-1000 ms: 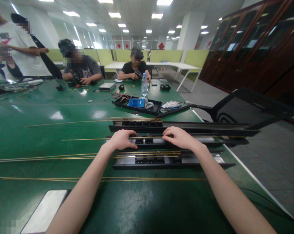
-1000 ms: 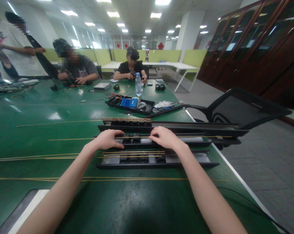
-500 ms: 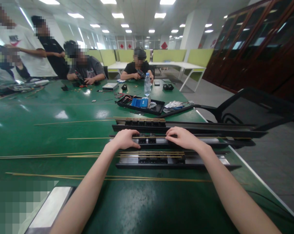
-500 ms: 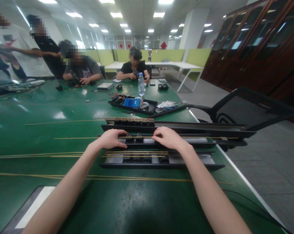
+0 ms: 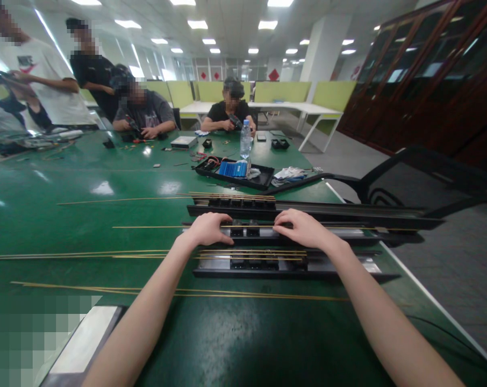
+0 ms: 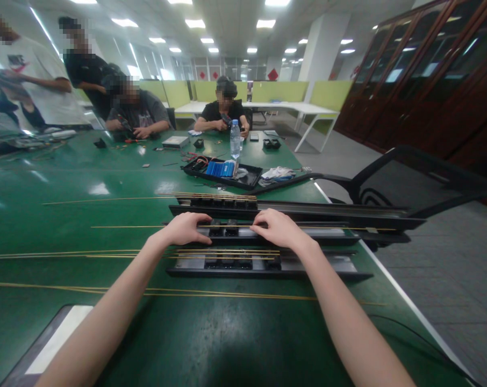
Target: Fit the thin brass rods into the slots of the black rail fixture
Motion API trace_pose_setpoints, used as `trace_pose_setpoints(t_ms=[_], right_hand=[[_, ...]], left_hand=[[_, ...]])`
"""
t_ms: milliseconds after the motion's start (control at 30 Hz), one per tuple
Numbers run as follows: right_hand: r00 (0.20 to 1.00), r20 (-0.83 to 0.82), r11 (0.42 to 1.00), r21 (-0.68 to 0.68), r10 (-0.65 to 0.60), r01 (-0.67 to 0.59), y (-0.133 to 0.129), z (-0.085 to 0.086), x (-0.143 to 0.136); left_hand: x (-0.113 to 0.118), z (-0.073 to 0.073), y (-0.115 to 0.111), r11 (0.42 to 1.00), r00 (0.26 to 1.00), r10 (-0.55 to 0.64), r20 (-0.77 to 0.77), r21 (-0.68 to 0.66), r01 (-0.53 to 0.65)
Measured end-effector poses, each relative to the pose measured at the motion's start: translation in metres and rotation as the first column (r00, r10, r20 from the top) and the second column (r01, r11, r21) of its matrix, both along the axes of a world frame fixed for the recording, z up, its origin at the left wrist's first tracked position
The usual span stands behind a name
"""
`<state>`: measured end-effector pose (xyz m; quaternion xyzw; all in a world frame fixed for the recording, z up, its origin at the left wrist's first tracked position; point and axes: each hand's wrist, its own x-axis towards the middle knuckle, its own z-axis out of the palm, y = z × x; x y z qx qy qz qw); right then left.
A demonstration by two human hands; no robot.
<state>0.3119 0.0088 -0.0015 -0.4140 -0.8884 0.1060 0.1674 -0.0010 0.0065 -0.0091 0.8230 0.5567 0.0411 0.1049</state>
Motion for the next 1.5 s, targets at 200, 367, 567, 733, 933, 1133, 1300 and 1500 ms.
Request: trace_pose_setpoints(t_ms=[200, 367, 567, 733, 933, 1133, 1300, 1500], right_hand=[[0.999, 0.035, 0.997, 0.08, -0.021, 0.018, -0.008, 0.002, -0.021], [0.994, 0.087, 0.99, 0.125, -0.07, 0.058, -0.011, -0.004, -0.047], [0.988, 0.087, 0.984, 0.136, -0.128, 0.116, -0.013, -0.009, -0.061], [0.989, 0.105, 0.987, 0.133, -0.103, 0.088, -0.01, -0.006, -0.052], [0.986, 0.113, 0.987, 0.121, -0.124, 0.111, -0.006, -0.004, -0.043], [0.989, 0.097, 0.988, 0.114, -0.113, 0.101, -0.011, -0.008, -0.054], [0.988, 0.097, 0.989, 0.1, -0.117, 0.107, -0.012, -0.01, -0.057], [0.99, 0.081, 0.988, 0.11, -0.116, 0.106, -0.012, -0.013, -0.055]], left_hand=[[0.001, 0.0, 0.0, 1.0, 1.0, 0.003, 0.004, -0.002, -0.003], [0.001, 0.002, -0.001, 1.0, 1.0, 0.02, 0.013, -0.015, -0.02], [0.001, 0.002, 0.0, 1.0, 1.0, 0.01, 0.008, -0.004, -0.01], [-0.001, 0.0, 0.001, 1.0, 1.0, 0.005, 0.006, -0.002, -0.005], [0.001, 0.003, -0.001, 1.0, 1.0, 0.018, 0.009, -0.019, -0.018], [0.002, 0.004, -0.001, 1.0, 1.0, 0.016, 0.017, -0.021, -0.016], [0.003, 0.004, -0.001, 0.999, 0.999, 0.031, 0.019, -0.034, -0.03], [0.002, 0.004, -0.001, 1.0, 1.0, 0.007, 0.017, -0.017, -0.007]])
